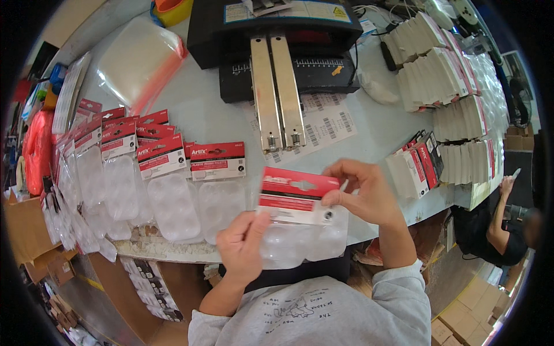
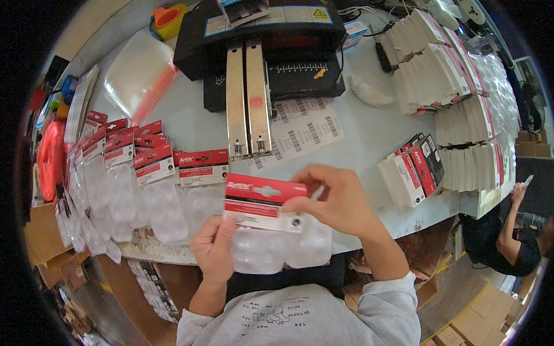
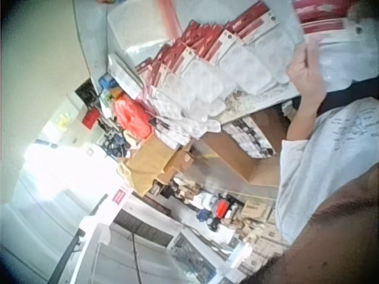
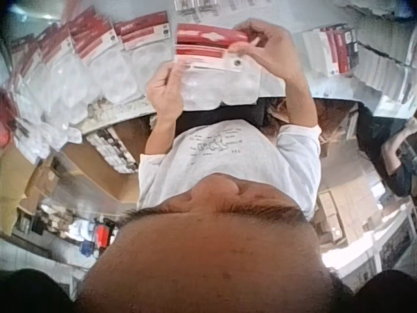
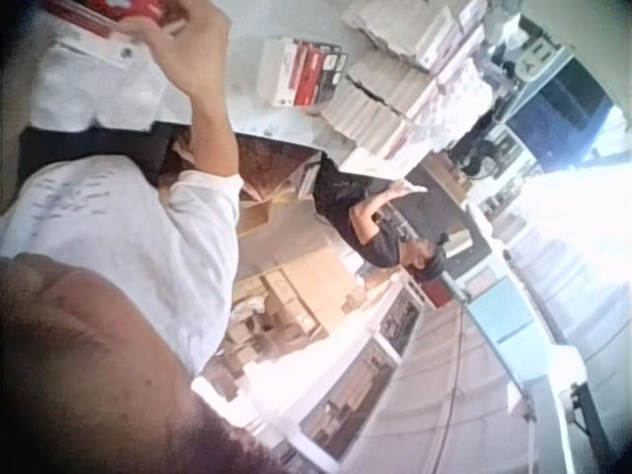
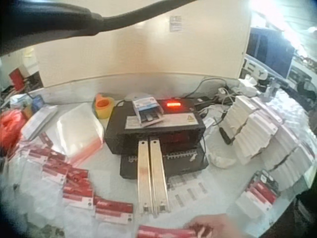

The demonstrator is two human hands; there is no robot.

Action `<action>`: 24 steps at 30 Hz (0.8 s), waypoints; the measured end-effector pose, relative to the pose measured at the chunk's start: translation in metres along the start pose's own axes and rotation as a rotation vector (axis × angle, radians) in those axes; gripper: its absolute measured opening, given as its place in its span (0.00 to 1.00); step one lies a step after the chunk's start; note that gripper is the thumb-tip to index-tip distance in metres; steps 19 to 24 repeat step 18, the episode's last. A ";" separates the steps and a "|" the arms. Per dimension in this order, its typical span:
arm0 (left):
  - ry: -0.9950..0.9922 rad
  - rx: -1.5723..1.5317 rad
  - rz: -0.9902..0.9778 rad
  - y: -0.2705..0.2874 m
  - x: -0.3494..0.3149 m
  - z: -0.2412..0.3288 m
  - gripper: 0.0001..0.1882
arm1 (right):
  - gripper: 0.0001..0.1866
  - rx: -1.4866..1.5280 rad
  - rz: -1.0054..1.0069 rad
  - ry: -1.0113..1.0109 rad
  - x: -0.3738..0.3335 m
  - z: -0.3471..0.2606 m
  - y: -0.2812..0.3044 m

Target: The person repeatedly picks white plastic mixing palettes from a box, places them into clear plastic bags, and seals the bags using a heat-sealing machine. The sealed packages are stacked on the table. The person occasionally retrieves more palettes from a cardboard box.

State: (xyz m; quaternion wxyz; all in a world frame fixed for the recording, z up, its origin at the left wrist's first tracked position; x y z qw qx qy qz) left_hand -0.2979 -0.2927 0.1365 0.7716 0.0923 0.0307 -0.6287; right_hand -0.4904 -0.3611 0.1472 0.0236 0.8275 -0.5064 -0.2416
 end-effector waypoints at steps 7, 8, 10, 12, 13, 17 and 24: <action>0.070 -0.123 0.118 0.005 0.001 -0.020 0.11 | 0.09 0.446 -0.083 -0.234 -0.016 0.043 -0.020; 0.068 -0.076 0.106 0.004 0.001 -0.019 0.12 | 0.08 0.458 -0.079 -0.228 -0.017 0.043 -0.021; 0.055 0.021 0.098 0.006 0.000 -0.015 0.12 | 0.08 0.479 -0.083 -0.203 -0.020 0.042 -0.022; 0.086 -0.013 0.057 0.007 -0.005 -0.014 0.12 | 0.08 0.498 -0.106 -0.157 -0.024 0.038 -0.024; 0.105 -0.024 0.046 0.007 -0.006 -0.015 0.12 | 0.08 0.510 -0.110 -0.162 -0.023 0.040 -0.026; 0.060 0.066 0.045 0.002 0.013 -0.023 0.11 | 0.07 0.651 -0.003 -0.153 0.004 0.060 -0.030; 0.051 0.098 0.065 -0.002 0.026 -0.030 0.12 | 0.07 0.702 0.057 -0.156 0.019 0.068 -0.028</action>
Point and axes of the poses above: each hand's wrist, its own x-axis towards the middle knuckle, its own y-axis out of the back of the hand, z = x × y, the point moved 9 cm from there along x, towards the middle knuckle, and after that the axes turned 1 degree about -z, right-handed, at the moved point
